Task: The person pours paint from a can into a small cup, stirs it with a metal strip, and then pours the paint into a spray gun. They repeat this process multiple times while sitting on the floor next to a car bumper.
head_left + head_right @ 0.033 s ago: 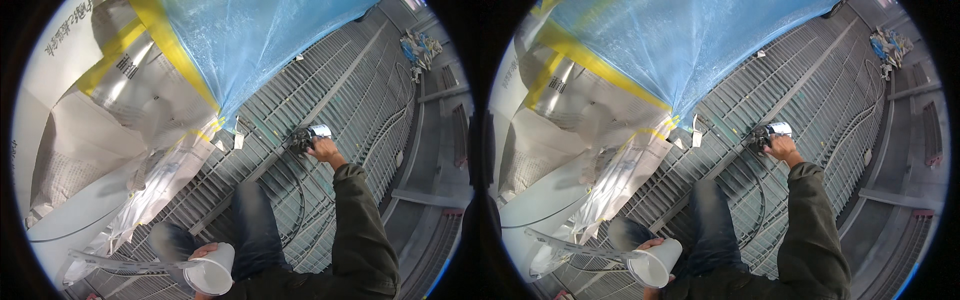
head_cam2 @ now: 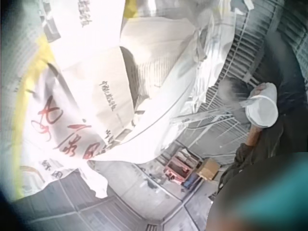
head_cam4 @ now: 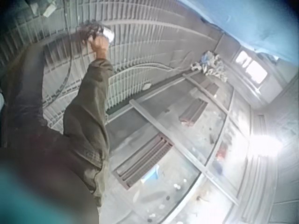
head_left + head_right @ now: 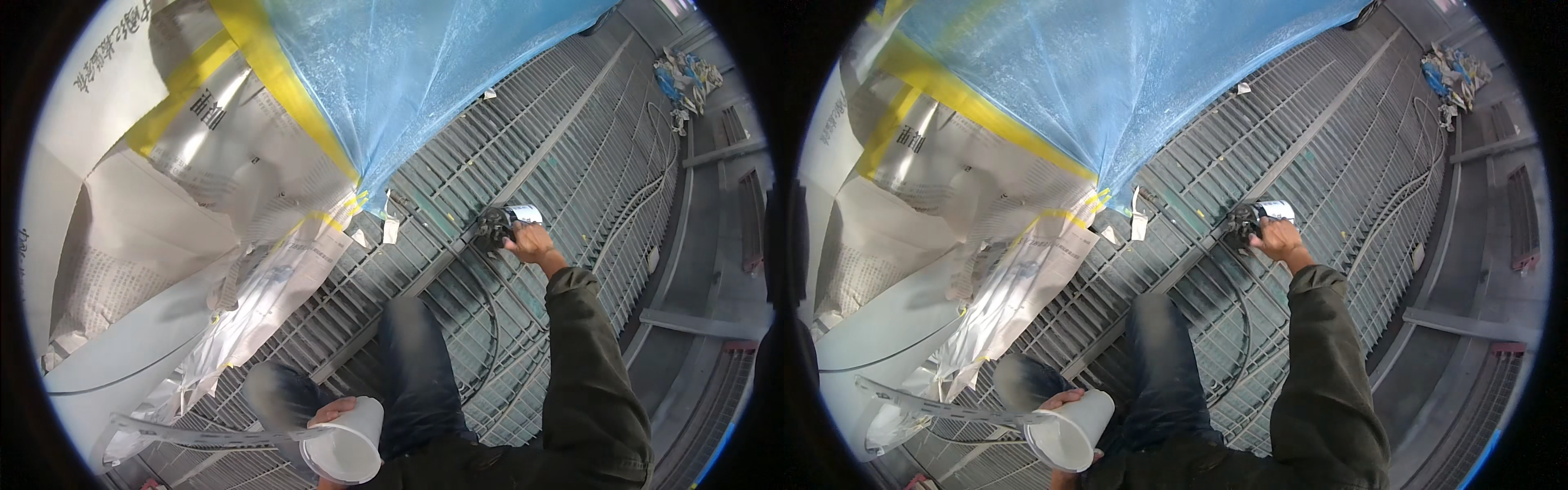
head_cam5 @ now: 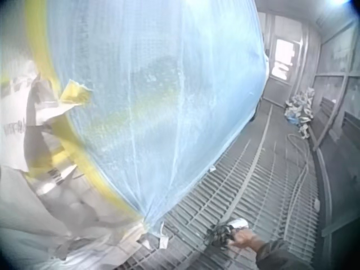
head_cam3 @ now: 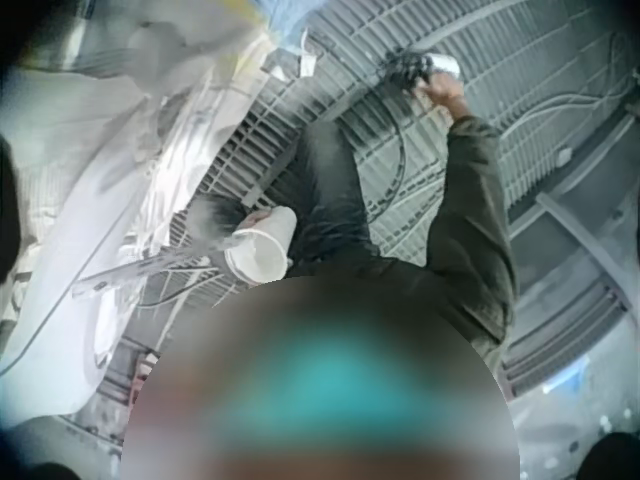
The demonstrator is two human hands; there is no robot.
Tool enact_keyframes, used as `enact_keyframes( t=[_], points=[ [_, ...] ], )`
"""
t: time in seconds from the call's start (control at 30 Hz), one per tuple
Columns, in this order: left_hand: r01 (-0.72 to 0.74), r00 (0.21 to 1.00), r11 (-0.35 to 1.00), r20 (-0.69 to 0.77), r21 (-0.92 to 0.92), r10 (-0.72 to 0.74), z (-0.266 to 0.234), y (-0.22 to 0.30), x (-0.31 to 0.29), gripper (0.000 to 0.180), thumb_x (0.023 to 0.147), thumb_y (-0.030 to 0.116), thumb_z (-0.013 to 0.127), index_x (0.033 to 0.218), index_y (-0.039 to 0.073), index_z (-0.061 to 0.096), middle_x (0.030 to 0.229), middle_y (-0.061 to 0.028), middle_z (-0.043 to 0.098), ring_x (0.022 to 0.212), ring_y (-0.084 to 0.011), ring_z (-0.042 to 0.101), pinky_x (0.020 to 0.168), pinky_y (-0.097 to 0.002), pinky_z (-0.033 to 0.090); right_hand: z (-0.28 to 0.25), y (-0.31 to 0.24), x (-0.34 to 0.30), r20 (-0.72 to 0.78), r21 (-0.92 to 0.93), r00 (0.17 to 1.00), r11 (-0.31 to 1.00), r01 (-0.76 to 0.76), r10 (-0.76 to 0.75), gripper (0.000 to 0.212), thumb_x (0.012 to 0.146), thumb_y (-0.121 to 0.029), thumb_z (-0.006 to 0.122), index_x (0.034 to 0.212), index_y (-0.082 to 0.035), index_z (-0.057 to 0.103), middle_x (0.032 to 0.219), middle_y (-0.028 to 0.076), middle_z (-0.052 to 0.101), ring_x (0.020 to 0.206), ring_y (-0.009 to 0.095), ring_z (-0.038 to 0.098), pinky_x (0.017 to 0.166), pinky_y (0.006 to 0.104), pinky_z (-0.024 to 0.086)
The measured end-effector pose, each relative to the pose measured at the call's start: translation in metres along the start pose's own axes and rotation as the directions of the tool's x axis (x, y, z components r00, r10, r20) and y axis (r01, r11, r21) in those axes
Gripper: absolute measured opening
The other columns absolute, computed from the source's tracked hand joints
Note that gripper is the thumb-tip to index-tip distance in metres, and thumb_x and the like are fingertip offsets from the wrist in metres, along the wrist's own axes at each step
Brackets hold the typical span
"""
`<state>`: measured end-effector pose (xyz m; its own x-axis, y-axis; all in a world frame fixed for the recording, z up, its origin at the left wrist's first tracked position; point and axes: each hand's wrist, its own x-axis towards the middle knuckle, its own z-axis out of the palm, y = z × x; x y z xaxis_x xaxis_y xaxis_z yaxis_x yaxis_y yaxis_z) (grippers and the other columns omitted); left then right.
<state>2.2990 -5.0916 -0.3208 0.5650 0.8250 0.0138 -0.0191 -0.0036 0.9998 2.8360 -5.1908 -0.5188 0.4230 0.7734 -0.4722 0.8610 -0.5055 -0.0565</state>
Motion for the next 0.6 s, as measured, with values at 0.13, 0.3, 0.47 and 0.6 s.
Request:
enact_keyframes(
  t=[0.13,0.3,0.47,0.6],
  points=[
    [-0.030,0.999,0.999,0.030,-0.034,0.031,-0.002,-0.001,-0.004,0.105,0.055,0.029,0.102,0.139,0.009,0.042,0.129,-0.0199,0.056,0.124,-0.0362,0.056,0.108,-0.0576,0.046,-0.008,0.003,0.014,-0.092,0.069,0.995,0.996,0.052,-0.046,0.067,0.097,-0.059,0.047,0.106,0.007,0.059,0.091,0.028,0.070,0.089,0.046,0.067,0.083,0.0538,0.052],
    [0.030,0.995,0.999,0.099,-0.029,-0.027,-0.008,-0.011,0.000,0.104,0.055,0.028,0.103,0.138,0.009,0.044,0.129,-0.0202,0.056,0.124,-0.0372,0.056,0.107,-0.0580,0.046,-0.012,-0.014,0.032,0.071,-0.089,0.996,0.995,0.052,-0.046,0.068,0.097,-0.059,0.048,0.107,0.007,0.061,0.095,0.026,0.072,0.092,0.043,0.069,0.084,0.0516,0.053],
    [-0.004,0.998,1.000,0.071,-0.005,0.005,-0.004,-0.001,-0.004,0.103,0.054,0.027,0.102,0.137,0.009,0.044,0.129,-0.0203,0.056,0.124,-0.0376,0.056,0.107,-0.0592,0.045,-0.018,-0.025,0.038,0.142,-0.108,0.988,0.992,0.071,-0.055,0.068,0.098,-0.058,0.047,0.110,0.008,0.061,0.097,0.026,0.073,0.093,0.043,0.070,0.086,0.0507,0.054],
    [0.013,0.999,0.999,0.041,-0.033,-0.012,-0.002,0.000,-0.001,0.104,0.054,0.026,0.102,0.138,0.009,0.044,0.129,-0.0201,0.056,0.125,-0.0376,0.055,0.108,-0.0597,0.045,-0.013,-0.024,0.034,0.149,-0.086,0.988,0.995,0.053,-0.040,0.068,0.100,-0.057,0.044,0.110,0.008,0.061,0.091,0.026,0.072,0.089,0.044,0.070,0.084,0.0512,0.054]
  ],
)
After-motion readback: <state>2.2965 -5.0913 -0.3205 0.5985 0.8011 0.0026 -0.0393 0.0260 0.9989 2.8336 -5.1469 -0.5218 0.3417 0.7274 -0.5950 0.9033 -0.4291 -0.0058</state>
